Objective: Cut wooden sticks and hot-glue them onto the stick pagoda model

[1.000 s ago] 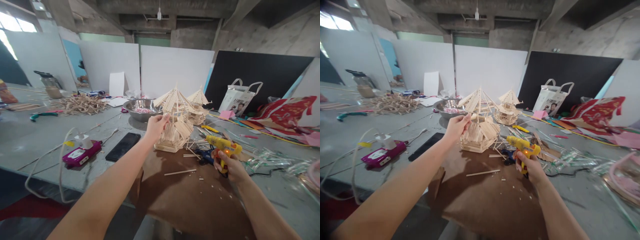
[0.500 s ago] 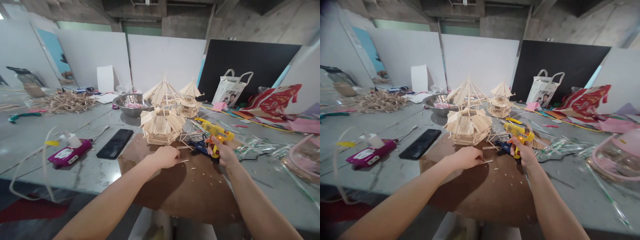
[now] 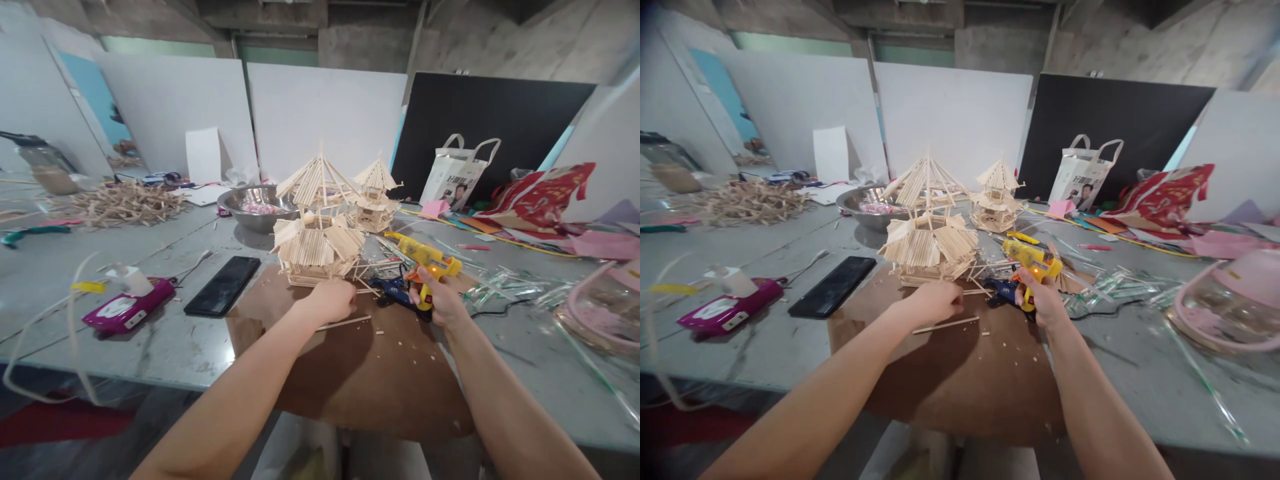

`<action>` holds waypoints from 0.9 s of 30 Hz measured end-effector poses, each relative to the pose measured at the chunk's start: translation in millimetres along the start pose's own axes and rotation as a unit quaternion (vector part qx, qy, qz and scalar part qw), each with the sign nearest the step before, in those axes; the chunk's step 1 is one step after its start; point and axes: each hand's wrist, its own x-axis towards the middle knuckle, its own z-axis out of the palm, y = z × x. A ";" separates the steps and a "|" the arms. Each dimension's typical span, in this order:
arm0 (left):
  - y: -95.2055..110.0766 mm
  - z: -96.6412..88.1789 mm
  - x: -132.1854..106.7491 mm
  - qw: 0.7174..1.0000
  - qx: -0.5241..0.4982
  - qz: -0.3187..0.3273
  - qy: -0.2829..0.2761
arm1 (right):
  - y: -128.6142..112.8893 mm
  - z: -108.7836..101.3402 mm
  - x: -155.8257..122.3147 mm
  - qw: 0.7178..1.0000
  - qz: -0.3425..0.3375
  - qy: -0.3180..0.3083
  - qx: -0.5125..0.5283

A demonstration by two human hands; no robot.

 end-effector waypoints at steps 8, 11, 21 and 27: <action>-7.2 12.9 -14.2 0.999 -0.010 0.015 -0.036 | 1.1 7.0 -2.1 1.000 0.017 0.022 -0.005; -5.5 18.7 -15.5 0.999 -0.015 0.035 -0.034 | 1.7 9.0 -3.4 1.000 0.018 0.022 -0.012; -12.7 9.6 -16.6 0.928 -0.357 0.005 0.109 | 5.3 11.3 -5.7 1.000 0.028 0.013 -0.005; -18.9 -9.6 -13.9 0.711 -0.619 -0.048 0.331 | 6.7 11.5 -6.5 1.000 0.018 0.008 -0.023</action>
